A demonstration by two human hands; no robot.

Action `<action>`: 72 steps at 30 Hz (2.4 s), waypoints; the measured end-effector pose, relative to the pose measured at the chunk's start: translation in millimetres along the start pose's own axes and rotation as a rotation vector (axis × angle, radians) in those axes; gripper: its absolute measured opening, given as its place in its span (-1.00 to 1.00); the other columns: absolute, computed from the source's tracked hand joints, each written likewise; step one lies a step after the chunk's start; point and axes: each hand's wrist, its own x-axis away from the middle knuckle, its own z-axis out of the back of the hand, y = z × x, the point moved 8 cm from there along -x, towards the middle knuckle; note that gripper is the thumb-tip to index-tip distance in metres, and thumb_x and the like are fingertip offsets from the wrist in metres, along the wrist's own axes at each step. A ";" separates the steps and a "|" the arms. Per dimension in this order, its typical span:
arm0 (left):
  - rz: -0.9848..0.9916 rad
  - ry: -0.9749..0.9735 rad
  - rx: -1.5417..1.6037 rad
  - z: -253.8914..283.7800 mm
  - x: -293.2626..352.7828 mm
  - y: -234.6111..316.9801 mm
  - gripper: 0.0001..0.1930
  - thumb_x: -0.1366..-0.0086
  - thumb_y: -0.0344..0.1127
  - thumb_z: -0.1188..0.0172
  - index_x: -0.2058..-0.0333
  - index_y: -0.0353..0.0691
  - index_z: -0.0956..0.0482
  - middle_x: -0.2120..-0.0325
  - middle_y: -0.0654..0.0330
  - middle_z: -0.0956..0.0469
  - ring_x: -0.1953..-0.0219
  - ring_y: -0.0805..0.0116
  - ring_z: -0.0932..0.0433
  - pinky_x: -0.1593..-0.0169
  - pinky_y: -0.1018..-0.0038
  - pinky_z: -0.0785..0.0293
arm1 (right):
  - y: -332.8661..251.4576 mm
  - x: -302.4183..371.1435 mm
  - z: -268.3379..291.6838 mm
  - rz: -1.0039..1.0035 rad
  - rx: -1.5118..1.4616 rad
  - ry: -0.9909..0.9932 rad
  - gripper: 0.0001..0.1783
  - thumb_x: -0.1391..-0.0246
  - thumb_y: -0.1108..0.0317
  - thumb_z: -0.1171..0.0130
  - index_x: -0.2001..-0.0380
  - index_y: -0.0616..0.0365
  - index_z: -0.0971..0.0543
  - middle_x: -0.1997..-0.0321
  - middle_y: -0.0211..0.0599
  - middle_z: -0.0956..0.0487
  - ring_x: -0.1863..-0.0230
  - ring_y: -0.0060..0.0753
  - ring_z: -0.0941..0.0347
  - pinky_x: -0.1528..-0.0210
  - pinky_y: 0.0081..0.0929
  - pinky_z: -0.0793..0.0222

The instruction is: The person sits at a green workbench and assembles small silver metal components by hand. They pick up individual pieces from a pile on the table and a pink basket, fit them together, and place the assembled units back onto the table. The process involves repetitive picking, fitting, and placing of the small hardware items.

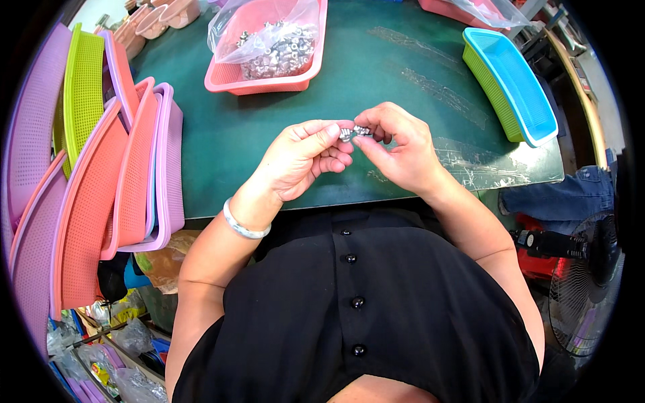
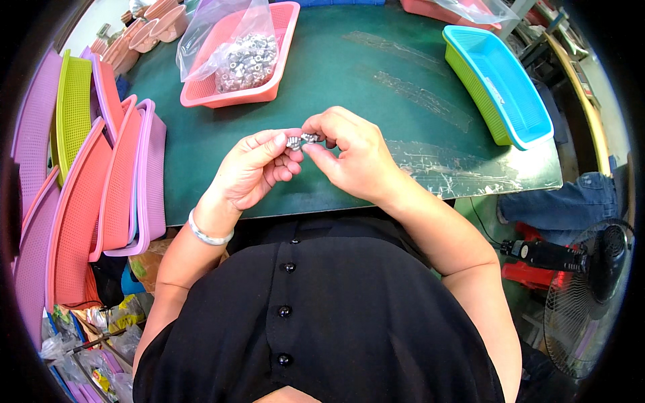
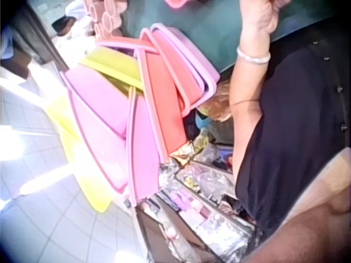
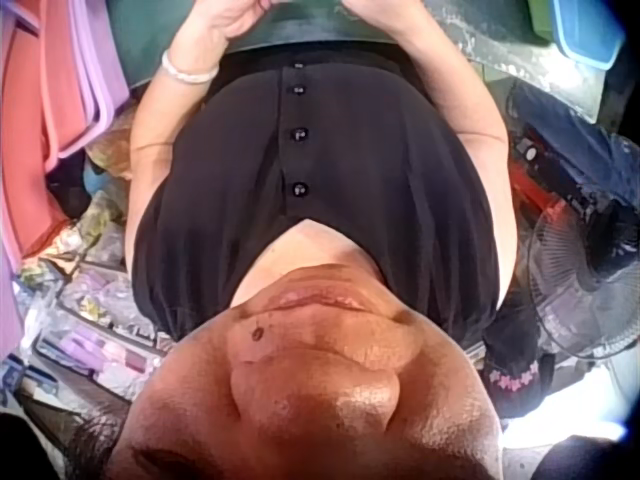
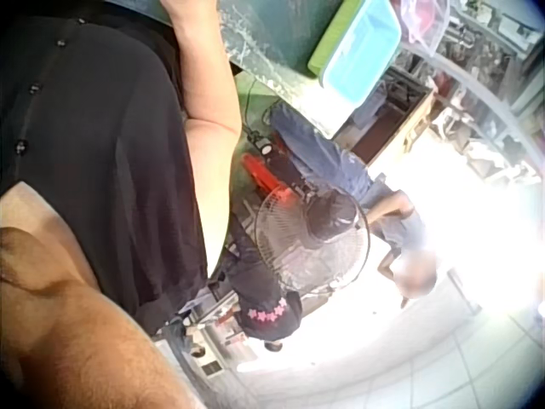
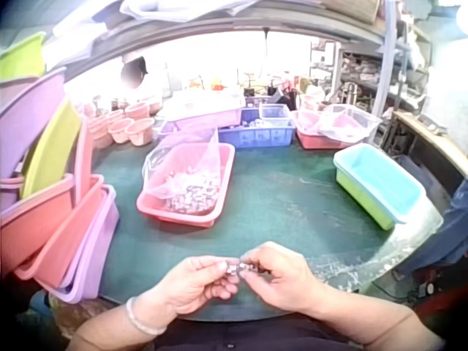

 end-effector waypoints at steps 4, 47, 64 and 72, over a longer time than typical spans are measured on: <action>0.000 0.005 -0.002 1.7 -0.8 -1.4 -0.75 -0.26 -0.31 0.00 0.19 -0.37 -0.47 0.48 0.14 -0.55 0.49 0.43 -0.56 0.43 0.65 -0.54 | 2.9 1.8 -2.1 -0.045 -0.027 -0.009 -0.81 0.22 0.56 -0.19 0.42 0.24 -0.48 0.51 -0.28 -0.44 0.54 -0.41 -0.42 0.51 -0.56 -0.34; -0.025 -0.033 -0.048 -7.8 7.2 6.6 -0.76 -0.28 -0.31 0.02 0.19 -0.34 -0.48 0.48 0.16 -0.53 0.49 0.45 -0.54 0.44 0.64 -0.51 | 18.6 5.9 -6.5 -0.192 -0.448 0.051 -0.64 0.07 0.65 -0.10 0.13 0.30 -0.38 0.36 -0.34 -0.47 0.34 -0.64 -0.37 0.28 -0.68 -0.33; -0.025 -0.027 -0.070 -7.6 6.3 7.7 -0.75 -0.28 -0.30 0.04 0.18 -0.35 -0.48 0.48 0.19 -0.53 0.51 0.49 -0.53 0.44 0.66 -0.51 | 30.0 9.5 -12.4 -0.286 -0.512 0.050 -0.76 0.08 0.56 -0.17 0.27 0.28 -0.47 0.40 -0.41 -0.50 0.36 -0.68 -0.39 0.30 -0.68 -0.35; -0.014 -0.043 -0.042 -7.3 6.0 5.9 -0.74 -0.29 -0.30 0.05 0.18 -0.36 -0.47 0.48 0.17 -0.52 0.49 0.47 -0.54 0.43 0.64 -0.52 | 30.6 10.1 -13.0 -0.283 -0.487 0.051 -0.77 0.09 0.56 -0.18 0.28 0.28 -0.47 0.41 -0.40 -0.50 0.38 -0.68 -0.39 0.33 -0.69 -0.35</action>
